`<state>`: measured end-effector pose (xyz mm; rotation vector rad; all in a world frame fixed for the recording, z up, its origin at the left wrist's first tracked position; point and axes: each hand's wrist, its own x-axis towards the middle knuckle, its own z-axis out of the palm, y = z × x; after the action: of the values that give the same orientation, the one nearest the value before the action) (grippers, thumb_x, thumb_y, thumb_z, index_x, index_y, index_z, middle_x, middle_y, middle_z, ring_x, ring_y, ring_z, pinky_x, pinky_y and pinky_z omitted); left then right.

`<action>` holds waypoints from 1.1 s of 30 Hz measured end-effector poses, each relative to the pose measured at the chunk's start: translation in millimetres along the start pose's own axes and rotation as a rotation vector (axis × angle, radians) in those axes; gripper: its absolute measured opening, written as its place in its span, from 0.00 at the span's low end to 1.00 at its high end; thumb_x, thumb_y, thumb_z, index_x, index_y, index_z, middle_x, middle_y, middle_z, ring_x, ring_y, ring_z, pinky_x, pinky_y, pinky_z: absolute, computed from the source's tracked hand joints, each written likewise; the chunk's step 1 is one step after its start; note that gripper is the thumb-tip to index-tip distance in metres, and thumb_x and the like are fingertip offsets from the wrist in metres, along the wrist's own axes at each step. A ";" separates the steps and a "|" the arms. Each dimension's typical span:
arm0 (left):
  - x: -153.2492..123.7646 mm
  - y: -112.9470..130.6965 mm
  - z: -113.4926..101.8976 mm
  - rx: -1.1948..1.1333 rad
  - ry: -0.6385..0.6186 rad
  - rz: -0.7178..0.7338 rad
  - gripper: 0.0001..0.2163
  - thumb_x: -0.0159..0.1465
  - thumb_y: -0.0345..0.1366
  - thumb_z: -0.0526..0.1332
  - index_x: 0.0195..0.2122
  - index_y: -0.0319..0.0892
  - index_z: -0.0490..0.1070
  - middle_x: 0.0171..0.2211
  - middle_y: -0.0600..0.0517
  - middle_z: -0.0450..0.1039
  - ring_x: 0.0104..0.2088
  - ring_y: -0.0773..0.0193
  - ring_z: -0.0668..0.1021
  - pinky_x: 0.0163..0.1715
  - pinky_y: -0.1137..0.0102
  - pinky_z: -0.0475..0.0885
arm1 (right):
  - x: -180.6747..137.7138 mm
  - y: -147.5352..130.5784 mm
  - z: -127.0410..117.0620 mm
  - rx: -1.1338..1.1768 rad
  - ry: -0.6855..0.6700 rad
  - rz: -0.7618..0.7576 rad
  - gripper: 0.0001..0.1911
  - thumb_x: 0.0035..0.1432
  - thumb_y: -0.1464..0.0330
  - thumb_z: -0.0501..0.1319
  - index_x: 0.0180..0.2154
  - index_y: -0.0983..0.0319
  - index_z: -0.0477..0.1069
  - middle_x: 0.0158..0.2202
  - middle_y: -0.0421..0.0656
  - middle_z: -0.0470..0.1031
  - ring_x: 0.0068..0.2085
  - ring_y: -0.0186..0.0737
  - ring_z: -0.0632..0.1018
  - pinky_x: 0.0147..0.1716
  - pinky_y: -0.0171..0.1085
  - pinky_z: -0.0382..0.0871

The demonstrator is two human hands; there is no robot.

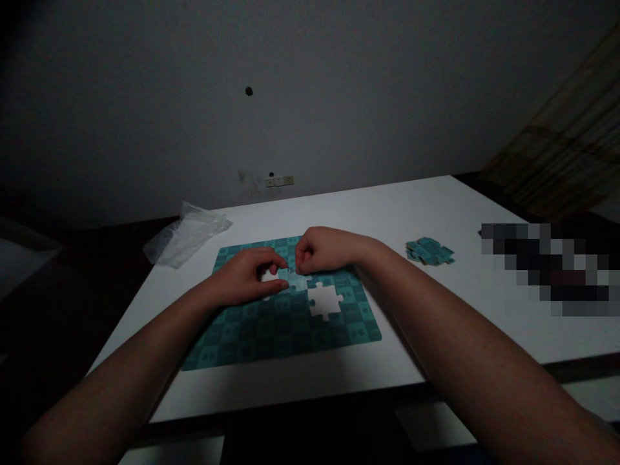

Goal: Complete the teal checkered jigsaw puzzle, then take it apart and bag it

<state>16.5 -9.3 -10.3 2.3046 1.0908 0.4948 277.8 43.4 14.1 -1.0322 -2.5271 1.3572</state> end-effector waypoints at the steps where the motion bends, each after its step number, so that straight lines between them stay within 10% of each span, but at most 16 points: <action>1: -0.1 0.1 0.0 0.004 -0.011 -0.001 0.16 0.64 0.46 0.76 0.48 0.44 0.84 0.39 0.51 0.79 0.35 0.61 0.77 0.38 0.67 0.70 | 0.0 0.0 0.1 -0.003 -0.001 0.000 0.10 0.54 0.62 0.71 0.34 0.62 0.84 0.28 0.41 0.80 0.30 0.39 0.76 0.31 0.37 0.64; 33: -1.8 6.7 0.0 0.170 -0.027 0.123 0.12 0.69 0.44 0.74 0.51 0.47 0.86 0.43 0.47 0.83 0.43 0.55 0.82 0.46 0.63 0.73 | 2.1 8.6 -3.2 -0.031 -0.069 -0.048 0.20 0.53 0.61 0.76 0.46 0.61 0.80 0.30 0.37 0.78 0.32 0.39 0.77 0.33 0.37 0.64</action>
<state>19.3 -14.3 -6.5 2.5308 1.0169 0.4308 281.8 50.1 8.9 -0.9395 -2.6124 1.3687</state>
